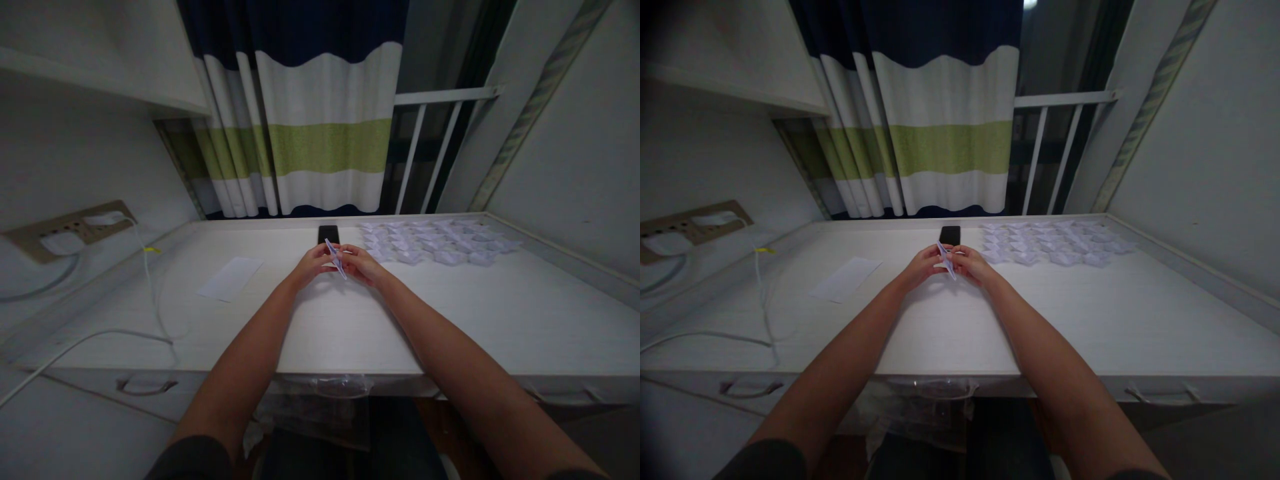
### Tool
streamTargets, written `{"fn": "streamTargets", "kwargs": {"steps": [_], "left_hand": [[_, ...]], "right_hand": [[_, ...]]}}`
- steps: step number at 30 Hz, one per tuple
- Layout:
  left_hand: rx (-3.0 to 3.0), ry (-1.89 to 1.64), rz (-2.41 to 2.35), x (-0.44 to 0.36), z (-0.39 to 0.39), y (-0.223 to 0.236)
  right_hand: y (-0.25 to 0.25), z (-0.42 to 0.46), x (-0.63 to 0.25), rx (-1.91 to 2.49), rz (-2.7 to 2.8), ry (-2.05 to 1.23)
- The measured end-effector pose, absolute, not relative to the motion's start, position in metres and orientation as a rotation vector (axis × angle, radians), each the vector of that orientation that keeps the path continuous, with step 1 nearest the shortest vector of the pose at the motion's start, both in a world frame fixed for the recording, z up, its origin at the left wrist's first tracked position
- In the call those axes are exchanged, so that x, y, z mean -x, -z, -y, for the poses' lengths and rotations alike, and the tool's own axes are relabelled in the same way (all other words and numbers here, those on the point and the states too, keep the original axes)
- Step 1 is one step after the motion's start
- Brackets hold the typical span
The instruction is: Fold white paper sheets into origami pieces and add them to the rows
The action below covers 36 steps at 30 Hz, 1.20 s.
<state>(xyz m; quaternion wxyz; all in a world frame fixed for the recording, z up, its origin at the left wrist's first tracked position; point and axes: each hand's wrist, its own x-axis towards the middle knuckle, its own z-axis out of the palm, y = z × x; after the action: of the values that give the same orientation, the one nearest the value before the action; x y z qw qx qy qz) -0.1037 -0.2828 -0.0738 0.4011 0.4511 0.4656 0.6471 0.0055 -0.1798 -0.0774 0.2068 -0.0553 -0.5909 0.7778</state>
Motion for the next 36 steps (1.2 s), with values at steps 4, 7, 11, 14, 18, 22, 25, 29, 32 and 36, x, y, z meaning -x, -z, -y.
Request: {"fn": "streamTargets", "kwargs": {"steps": [4, 7, 11, 14, 18, 22, 25, 29, 32, 36], "left_hand": [[-1.128, -1.658, -1.164, 0.1024, 0.2837, 0.0729], [-1.113, -1.669, -1.171, 0.1019, 0.2833, 0.0727], [-1.111, -1.672, -1.183, 0.1026, 0.2824, 0.0734], [-1.14, -1.657, -1.187, 0.1034, 0.2821, 0.0744], [-1.164, -1.639, -1.232, 0.103, 0.2819, 0.0743], [-1.148, -1.641, -1.295, 0.101, 0.282, 0.0722], [-1.144, -1.647, -1.322, 0.1007, 0.2814, 0.0717], [-1.153, -1.664, -1.34, 0.1018, 0.2802, 0.0734], [-1.148, -1.67, -1.336, 0.1017, 0.2802, 0.0739], [-1.133, -1.663, -1.315, 0.1005, 0.281, 0.0726]], "right_hand": [[0.074, 0.1823, -0.0069, 0.176, 1.615, -2.2], [0.0729, 0.1838, -0.0068, 0.19, 1.604, -2.214], [0.0735, 0.1841, -0.0058, 0.187, 1.586, -2.232], [0.0754, 0.1826, -0.0045, 0.183, 1.567, -2.249], [0.0788, 0.1801, -0.0023, 0.158, 1.54, -2.253], [0.0798, 0.1803, -0.0015, 0.133, 1.552, -2.254], [0.0788, 0.1817, -0.0021, 0.139, 1.56, -2.256], [0.0774, 0.1831, -0.0032, 0.136, 1.564, -2.26], [0.0773, 0.1834, -0.0032, 0.125, 1.557, -2.267], [0.078, 0.1833, -0.0026, 0.128, 1.523, -2.277]]}}
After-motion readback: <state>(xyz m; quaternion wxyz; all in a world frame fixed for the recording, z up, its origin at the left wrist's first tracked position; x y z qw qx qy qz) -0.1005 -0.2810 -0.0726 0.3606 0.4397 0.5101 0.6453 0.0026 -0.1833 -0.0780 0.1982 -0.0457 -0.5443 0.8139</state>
